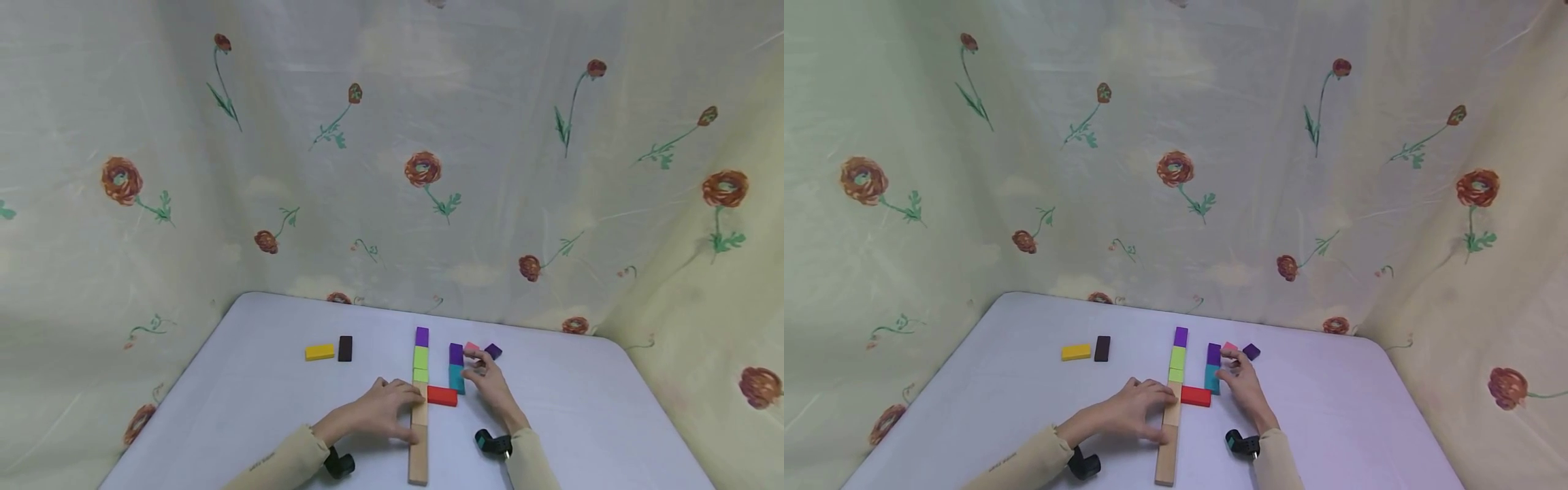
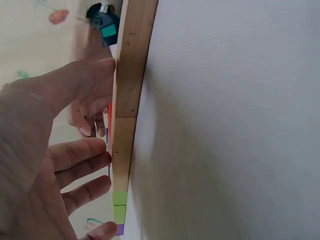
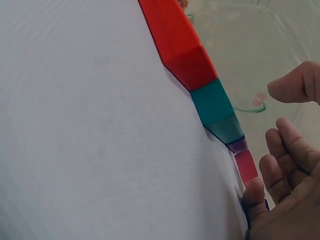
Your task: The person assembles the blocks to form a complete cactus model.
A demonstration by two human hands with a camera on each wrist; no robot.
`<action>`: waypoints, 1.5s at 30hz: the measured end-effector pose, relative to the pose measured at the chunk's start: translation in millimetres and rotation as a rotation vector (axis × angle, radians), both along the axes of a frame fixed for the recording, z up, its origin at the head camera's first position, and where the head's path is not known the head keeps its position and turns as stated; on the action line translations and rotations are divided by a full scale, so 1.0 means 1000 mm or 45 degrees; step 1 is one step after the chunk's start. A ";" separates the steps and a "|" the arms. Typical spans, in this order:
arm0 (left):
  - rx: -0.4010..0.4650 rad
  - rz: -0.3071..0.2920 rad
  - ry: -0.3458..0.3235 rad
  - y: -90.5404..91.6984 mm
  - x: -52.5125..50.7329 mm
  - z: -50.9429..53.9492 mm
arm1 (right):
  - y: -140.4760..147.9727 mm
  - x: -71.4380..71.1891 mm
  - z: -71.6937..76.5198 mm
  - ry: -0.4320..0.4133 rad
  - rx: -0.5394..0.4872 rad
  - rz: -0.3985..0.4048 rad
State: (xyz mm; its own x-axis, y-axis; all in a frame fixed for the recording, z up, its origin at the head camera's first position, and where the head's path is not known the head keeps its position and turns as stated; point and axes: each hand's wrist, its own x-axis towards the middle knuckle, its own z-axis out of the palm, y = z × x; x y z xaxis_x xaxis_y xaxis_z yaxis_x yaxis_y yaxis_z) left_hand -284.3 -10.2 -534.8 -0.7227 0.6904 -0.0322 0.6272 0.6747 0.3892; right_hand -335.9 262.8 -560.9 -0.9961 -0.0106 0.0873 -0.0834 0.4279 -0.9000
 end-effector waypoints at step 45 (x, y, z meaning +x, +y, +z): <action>0.040 0.000 -0.032 -0.006 0.004 -0.008 | 0.055 -0.034 0.004 -0.161 0.107 -0.268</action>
State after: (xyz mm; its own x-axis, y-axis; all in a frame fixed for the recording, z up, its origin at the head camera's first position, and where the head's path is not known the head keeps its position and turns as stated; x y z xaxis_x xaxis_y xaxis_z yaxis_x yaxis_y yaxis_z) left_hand -280.2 -16.7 -542.7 -0.7219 0.6914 -0.0288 0.6170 0.6619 0.4256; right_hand -370.4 318.2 -557.3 -0.9802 0.1959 -0.0302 0.1258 0.4976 -0.8582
